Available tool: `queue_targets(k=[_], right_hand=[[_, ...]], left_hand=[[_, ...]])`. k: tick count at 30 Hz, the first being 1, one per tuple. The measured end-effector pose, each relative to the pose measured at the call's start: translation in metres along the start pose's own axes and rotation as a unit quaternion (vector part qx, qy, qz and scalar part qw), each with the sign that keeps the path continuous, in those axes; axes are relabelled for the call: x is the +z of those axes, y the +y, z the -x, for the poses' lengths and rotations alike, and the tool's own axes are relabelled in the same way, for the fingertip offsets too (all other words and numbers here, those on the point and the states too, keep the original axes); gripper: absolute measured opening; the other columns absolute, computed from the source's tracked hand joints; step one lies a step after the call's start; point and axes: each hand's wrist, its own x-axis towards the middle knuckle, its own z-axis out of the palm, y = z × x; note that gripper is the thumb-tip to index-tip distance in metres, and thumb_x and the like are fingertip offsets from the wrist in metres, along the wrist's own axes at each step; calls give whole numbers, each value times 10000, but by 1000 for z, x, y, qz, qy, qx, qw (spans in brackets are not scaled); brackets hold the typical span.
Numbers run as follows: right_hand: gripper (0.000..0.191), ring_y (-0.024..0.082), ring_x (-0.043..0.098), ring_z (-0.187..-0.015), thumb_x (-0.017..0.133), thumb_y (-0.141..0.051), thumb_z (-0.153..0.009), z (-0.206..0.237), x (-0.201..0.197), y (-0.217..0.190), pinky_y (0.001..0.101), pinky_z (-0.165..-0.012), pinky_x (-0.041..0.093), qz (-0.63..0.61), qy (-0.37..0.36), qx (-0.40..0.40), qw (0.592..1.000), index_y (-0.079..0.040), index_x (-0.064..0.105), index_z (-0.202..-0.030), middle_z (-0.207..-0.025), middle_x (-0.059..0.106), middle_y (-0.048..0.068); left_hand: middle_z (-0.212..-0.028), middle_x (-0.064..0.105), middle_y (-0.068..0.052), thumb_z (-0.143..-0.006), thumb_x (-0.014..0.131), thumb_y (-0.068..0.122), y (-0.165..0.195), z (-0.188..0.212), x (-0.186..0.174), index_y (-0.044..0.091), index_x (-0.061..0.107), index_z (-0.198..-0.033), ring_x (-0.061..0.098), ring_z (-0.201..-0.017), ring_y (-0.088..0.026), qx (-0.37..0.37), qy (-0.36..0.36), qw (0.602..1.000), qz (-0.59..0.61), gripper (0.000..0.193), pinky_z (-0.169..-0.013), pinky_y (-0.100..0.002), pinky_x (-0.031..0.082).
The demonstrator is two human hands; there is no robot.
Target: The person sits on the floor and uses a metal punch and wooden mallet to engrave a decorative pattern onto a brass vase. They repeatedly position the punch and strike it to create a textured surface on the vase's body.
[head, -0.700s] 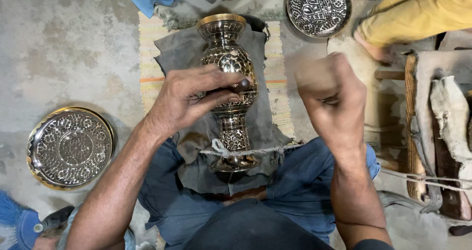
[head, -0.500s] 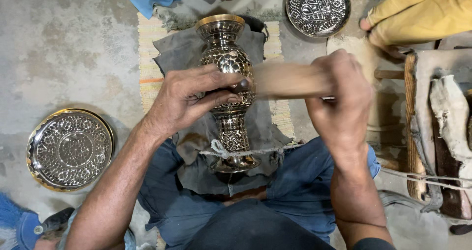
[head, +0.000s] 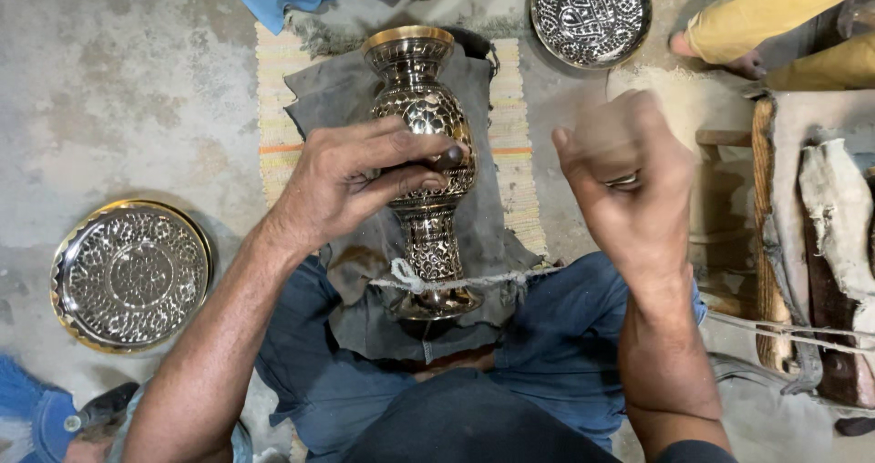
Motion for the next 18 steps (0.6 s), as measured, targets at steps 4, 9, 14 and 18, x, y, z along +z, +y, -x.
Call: queue_targets(k=[4, 9, 14, 18], right_hand=[[363, 310, 646, -929, 790, 43, -769, 6, -7, 7, 464, -847, 520, 237, -48, -159, 957, -24, 617, -1082, -975, 648, 126], [196, 214, 713, -844, 691, 11, -858, 6, 0, 14, 378, -749, 573, 16, -92, 11, 996, -77, 631, -1021, -932, 689, 52], [281, 266, 645, -871, 774, 25, -873, 4, 2, 9, 402, -781, 525, 54, -24, -47, 997, -33, 595, -1083, -956, 665, 100], [378, 305, 654, -863, 807, 31, -695, 0, 1, 4, 468, -819, 498, 284, -33, -196, 938, -38, 624, -1019, -906, 653, 107]], left_hand=[[-1058, 729, -105, -868, 787, 67, 0, -5, -2, 95, 676, -1245, 743, -938, -225, 49, 24, 998, -41, 394, -786, -341, 626], [-945, 753, -20, -895, 811, 122, -3, -3, 3, 139, 724, -1262, 758, -833, -151, -4, -3, 1000, -20, 377, -727, -289, 648], [-1073, 750, -48, -939, 783, 115, -8, 0, 4, 121, 698, -1309, 762, -955, -161, 33, 12, 999, -9, 380, -809, -295, 660], [-948, 720, -39, -918, 803, 104, -8, 0, 4, 100, 705, -1267, 733, -849, -160, 11, 19, 999, -39, 363, -700, -304, 609]])
